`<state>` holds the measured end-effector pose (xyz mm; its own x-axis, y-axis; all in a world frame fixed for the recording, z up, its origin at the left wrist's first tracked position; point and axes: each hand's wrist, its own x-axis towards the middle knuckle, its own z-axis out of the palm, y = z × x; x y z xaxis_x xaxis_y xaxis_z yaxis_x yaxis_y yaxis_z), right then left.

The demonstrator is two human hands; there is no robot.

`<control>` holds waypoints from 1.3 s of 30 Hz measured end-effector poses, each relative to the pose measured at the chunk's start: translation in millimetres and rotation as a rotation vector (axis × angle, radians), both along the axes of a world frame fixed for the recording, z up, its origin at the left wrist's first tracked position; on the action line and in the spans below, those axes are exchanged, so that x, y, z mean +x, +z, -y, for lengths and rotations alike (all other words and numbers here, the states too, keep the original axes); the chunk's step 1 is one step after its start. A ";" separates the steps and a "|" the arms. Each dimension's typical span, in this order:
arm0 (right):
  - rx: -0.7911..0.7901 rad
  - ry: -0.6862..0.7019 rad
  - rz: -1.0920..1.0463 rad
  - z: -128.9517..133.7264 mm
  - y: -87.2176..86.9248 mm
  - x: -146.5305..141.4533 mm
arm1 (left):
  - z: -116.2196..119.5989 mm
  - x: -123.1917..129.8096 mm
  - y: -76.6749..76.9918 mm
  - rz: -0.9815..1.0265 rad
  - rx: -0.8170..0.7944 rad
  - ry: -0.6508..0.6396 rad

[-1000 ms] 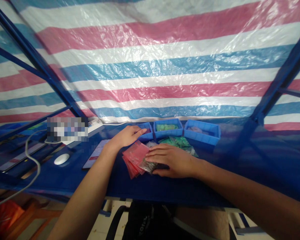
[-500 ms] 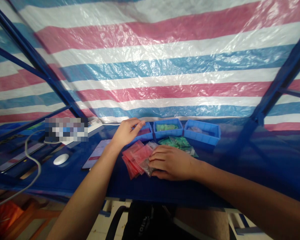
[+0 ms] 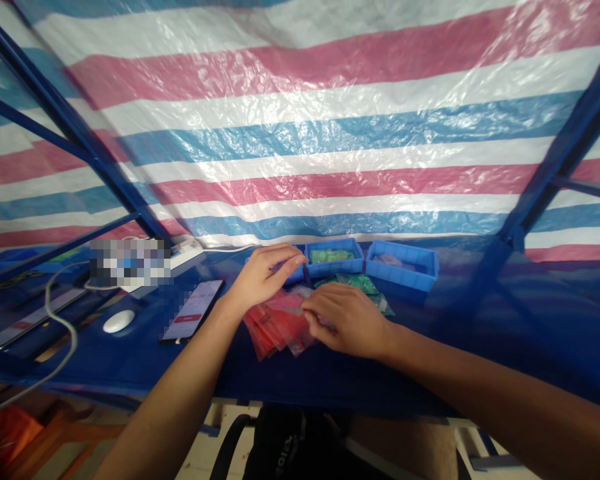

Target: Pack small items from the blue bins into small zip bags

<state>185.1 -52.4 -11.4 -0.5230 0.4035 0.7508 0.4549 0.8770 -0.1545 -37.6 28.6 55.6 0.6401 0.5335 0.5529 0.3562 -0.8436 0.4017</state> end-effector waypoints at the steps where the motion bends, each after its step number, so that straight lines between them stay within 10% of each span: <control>1: -0.063 -0.045 -0.078 -2.2 -0.3 4.3 | 2.1 1.0 0.4 0.004 -0.044 -0.029; 7: -0.565 -0.143 -0.570 -23.8 -5.9 27.2 | 4.2 7.0 -7.0 -0.034 -0.208 -0.112; 17: -0.797 0.125 -0.819 -30.0 1.4 22.1 | -7.8 13.2 -23.8 0.249 -0.361 0.022; 39: -0.493 -0.022 -0.583 -43.2 -5.4 44.4 | -16.8 7.8 -23.9 0.357 -0.727 -0.100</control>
